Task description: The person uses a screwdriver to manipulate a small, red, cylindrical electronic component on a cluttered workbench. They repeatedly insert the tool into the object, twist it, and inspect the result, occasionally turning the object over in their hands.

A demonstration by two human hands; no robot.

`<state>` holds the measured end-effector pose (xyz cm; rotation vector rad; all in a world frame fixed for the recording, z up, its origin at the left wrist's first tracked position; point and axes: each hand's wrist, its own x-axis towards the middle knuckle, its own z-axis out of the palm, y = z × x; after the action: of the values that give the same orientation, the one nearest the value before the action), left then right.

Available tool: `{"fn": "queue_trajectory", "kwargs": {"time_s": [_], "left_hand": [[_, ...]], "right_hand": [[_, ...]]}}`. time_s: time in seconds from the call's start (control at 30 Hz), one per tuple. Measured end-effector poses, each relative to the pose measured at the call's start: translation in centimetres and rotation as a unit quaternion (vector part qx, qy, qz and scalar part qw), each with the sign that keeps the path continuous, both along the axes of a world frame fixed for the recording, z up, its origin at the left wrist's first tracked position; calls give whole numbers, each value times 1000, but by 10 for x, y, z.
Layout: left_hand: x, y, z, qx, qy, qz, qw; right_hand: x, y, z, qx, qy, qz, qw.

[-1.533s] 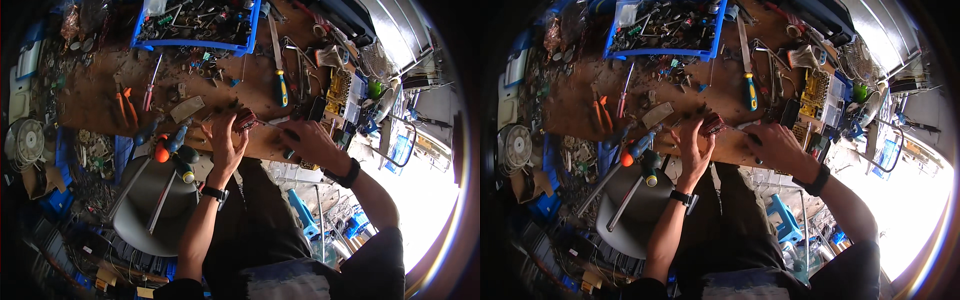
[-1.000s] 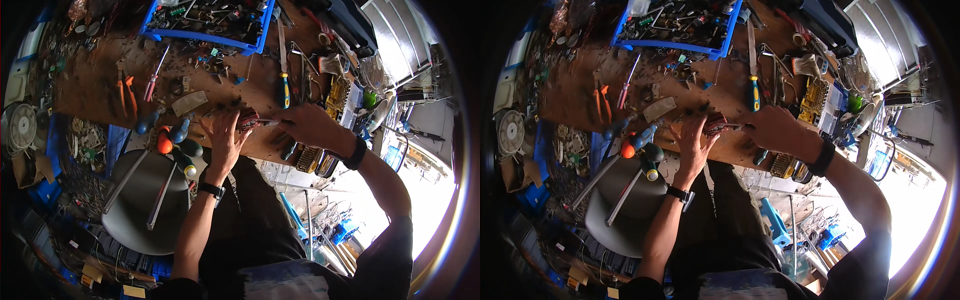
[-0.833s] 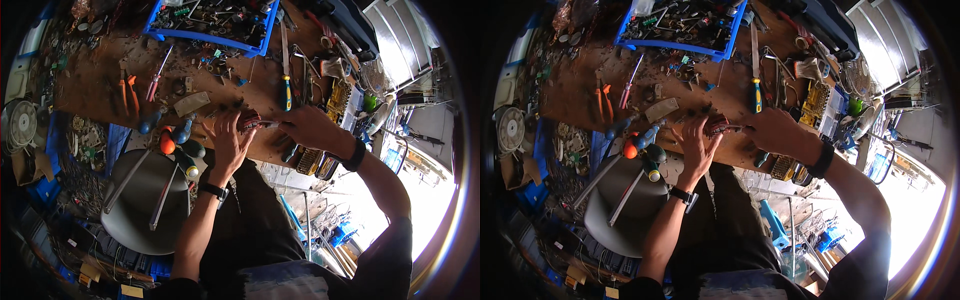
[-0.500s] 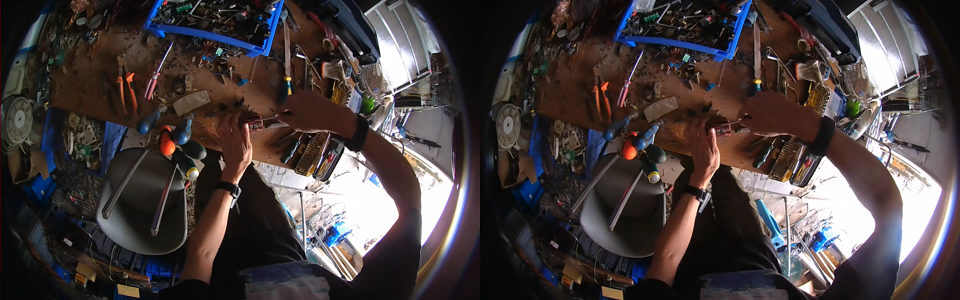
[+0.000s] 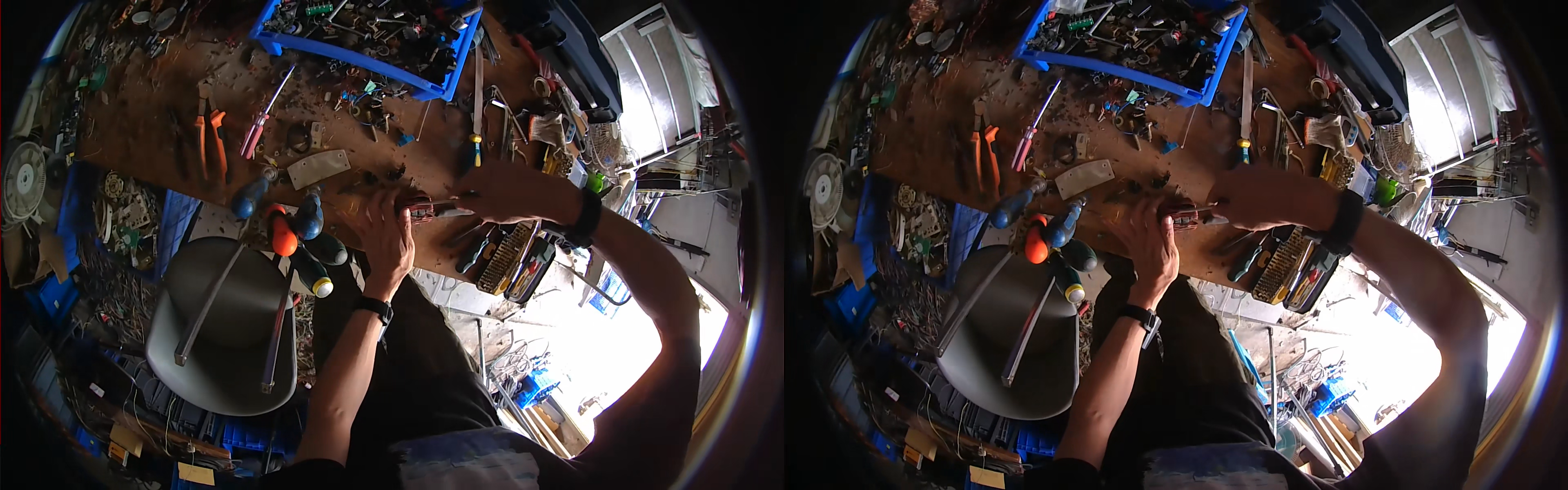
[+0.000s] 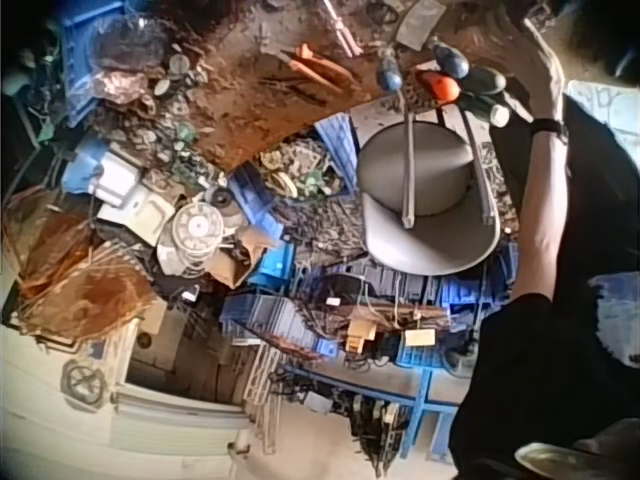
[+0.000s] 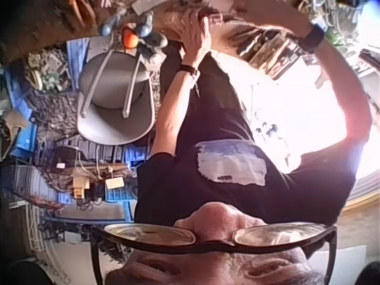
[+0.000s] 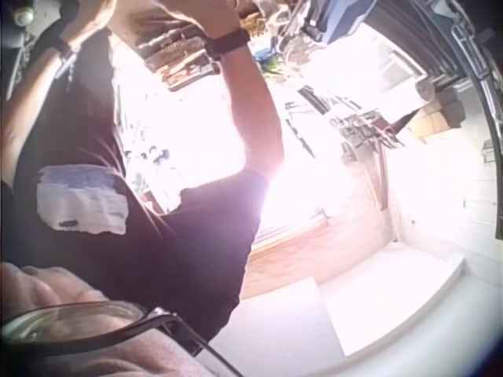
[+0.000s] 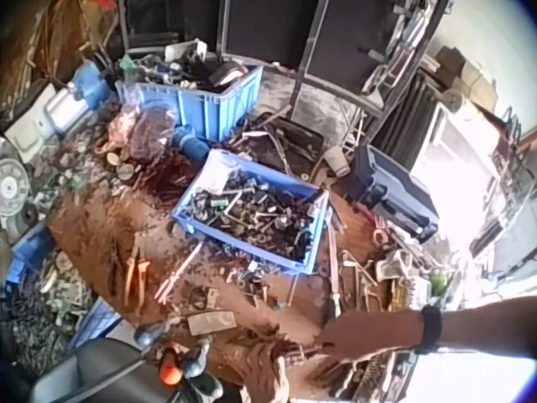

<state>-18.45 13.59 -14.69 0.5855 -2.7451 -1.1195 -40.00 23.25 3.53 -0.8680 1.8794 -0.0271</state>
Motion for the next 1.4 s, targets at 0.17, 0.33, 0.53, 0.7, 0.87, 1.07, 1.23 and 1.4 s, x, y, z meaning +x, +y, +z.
{"fn": "queue_trajectory", "kwargs": {"time_s": [0.17, 0.33, 0.53, 0.7, 0.87, 1.07, 1.23, 1.4], "left_hand": [[1, 0, -2, 15, 9, -16, 1000], [8, -4, -4, 50, 17, -25, 998], [10, -3, -5, 72, 34, -26, 997], [11, -12, 7, 62, 67, -58, 994], [11, -21, 11, 116, 71, -97, 986], [23, -31, -7, 107, 92, -97, 985], [21, -32, -7, 109, 107, -102, 983], [20, -39, 10, 53, 89, -117, 988]], "right_hand": [[-7, 8, -34, -45, -20, 171, 984], [14, -21, -16, -49, 64, 271, 959], [44, -19, 2, -23, 118, 265, 957], [77, -15, 10, 12, 137, 177, 975], [116, 48, -47, -76, 88, -118, 986], [113, 47, -52, -65, -47, -352, 933], [141, 40, -69, -52, 125, -104, 985], [176, -7, -43, 24, 160, -263, 951]]}}
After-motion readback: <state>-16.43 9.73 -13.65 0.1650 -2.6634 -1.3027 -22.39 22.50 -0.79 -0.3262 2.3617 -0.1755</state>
